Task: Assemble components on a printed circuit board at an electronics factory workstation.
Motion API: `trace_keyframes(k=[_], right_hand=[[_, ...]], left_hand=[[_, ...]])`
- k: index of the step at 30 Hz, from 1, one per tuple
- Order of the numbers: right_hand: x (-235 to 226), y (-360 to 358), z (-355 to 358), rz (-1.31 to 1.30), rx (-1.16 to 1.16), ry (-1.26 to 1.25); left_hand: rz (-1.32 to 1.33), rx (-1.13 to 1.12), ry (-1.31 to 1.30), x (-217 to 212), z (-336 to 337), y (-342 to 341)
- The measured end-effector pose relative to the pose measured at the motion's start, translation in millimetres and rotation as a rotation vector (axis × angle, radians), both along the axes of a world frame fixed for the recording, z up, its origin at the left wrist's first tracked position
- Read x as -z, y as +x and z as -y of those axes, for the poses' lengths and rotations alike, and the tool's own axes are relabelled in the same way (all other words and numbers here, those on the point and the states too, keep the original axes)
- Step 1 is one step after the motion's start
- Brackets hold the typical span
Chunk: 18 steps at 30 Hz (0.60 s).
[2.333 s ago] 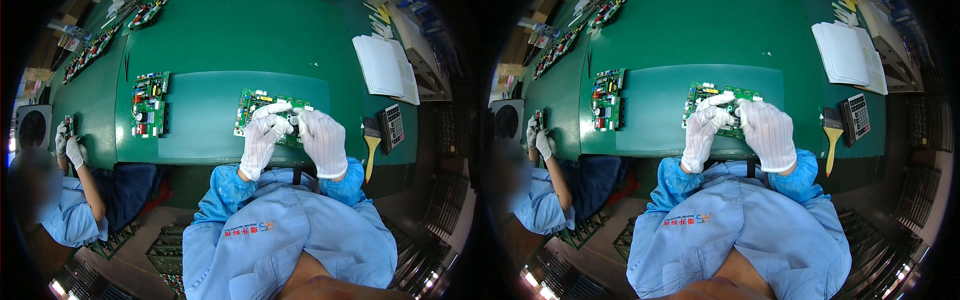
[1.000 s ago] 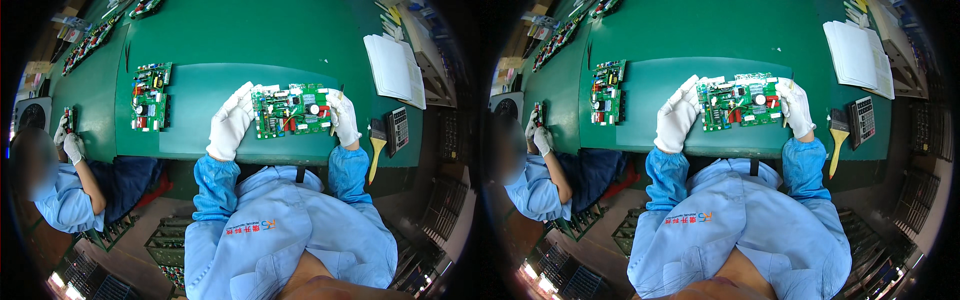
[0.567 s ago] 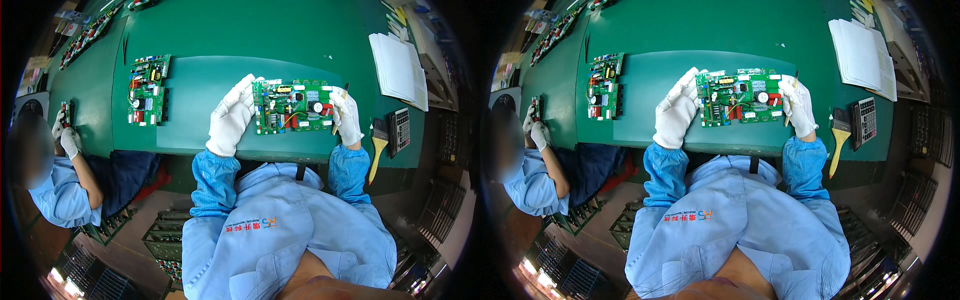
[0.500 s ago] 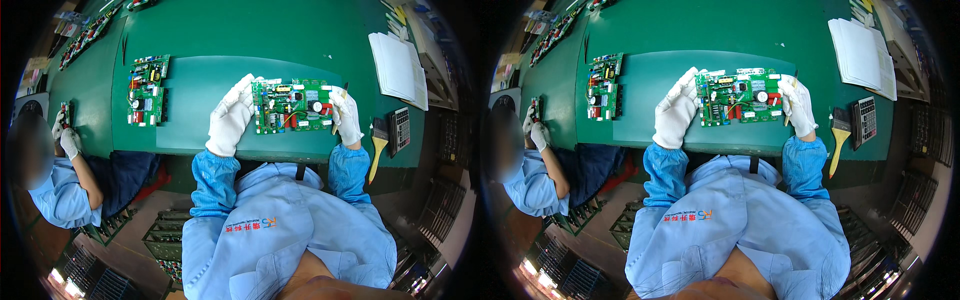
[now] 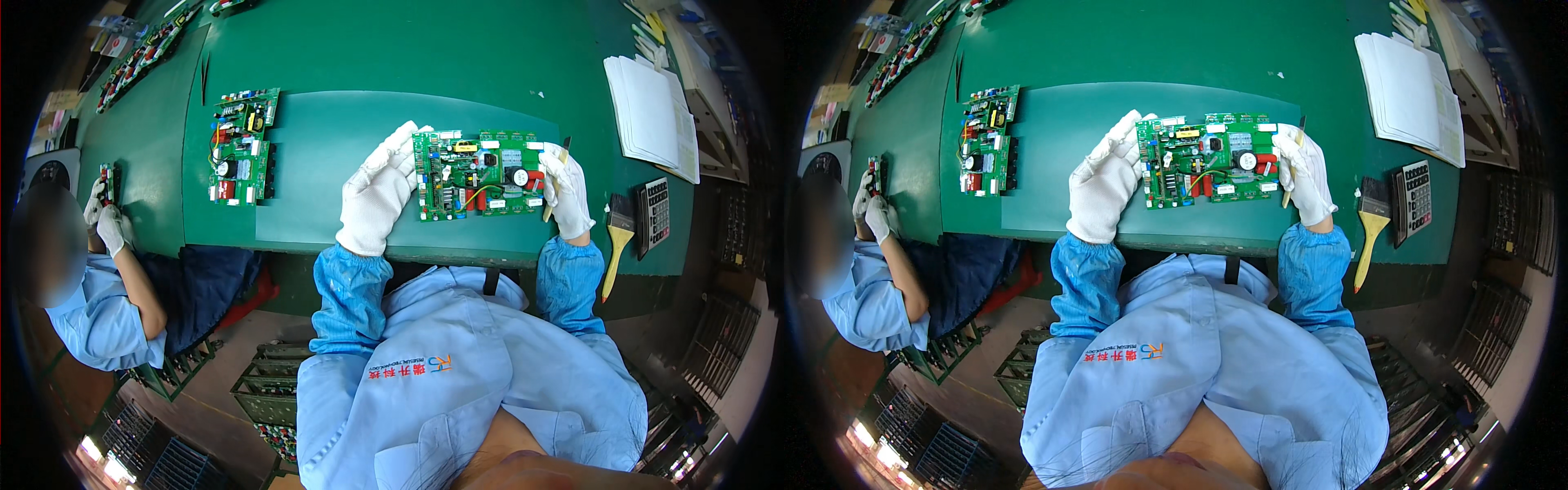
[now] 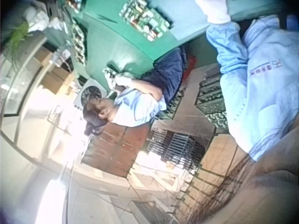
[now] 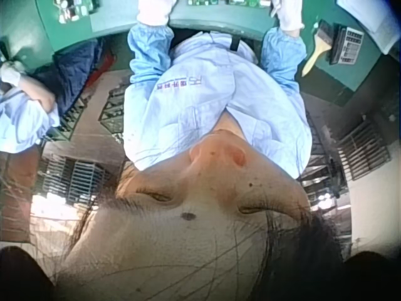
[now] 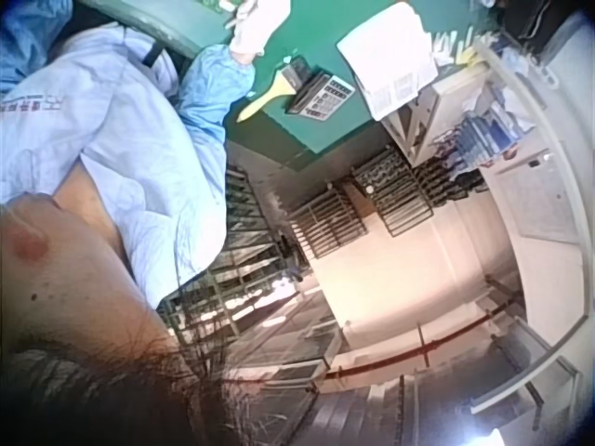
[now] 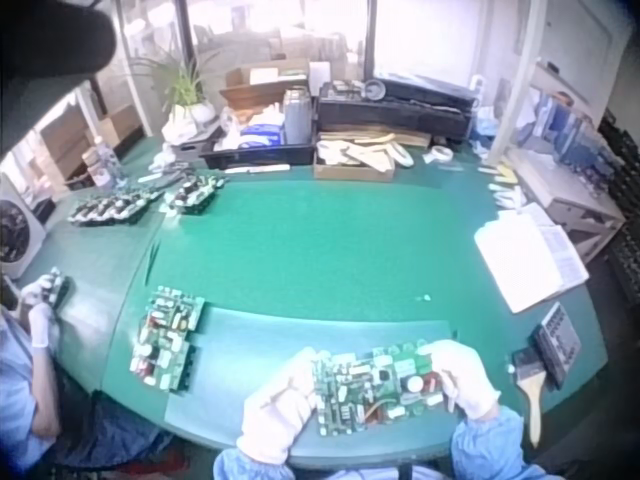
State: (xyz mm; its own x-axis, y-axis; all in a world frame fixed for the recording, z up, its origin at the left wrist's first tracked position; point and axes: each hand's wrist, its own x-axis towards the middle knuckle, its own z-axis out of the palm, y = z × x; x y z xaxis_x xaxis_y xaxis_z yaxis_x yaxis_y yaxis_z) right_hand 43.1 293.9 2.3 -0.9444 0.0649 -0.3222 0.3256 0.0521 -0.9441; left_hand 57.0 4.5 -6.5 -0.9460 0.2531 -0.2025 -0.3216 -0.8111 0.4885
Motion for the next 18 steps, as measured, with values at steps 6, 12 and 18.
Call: trace_keyframes(k=[6,12,18], right_hand=[[-1.7,-0.6,1.2,-0.001,0.003,0.01],[-5.3,-0.2,2.8,-0.022,-0.009,0.013],[-5.2,0.7,1.2,-0.022,-0.024,0.013]], left_hand=[[-0.01,0.004,0.013,0.5,0.5,0.1],[-0.024,0.004,0.04,1.1,1.1,0.6],[-0.001,0.006,0.046,2.8,2.1,2.1]])
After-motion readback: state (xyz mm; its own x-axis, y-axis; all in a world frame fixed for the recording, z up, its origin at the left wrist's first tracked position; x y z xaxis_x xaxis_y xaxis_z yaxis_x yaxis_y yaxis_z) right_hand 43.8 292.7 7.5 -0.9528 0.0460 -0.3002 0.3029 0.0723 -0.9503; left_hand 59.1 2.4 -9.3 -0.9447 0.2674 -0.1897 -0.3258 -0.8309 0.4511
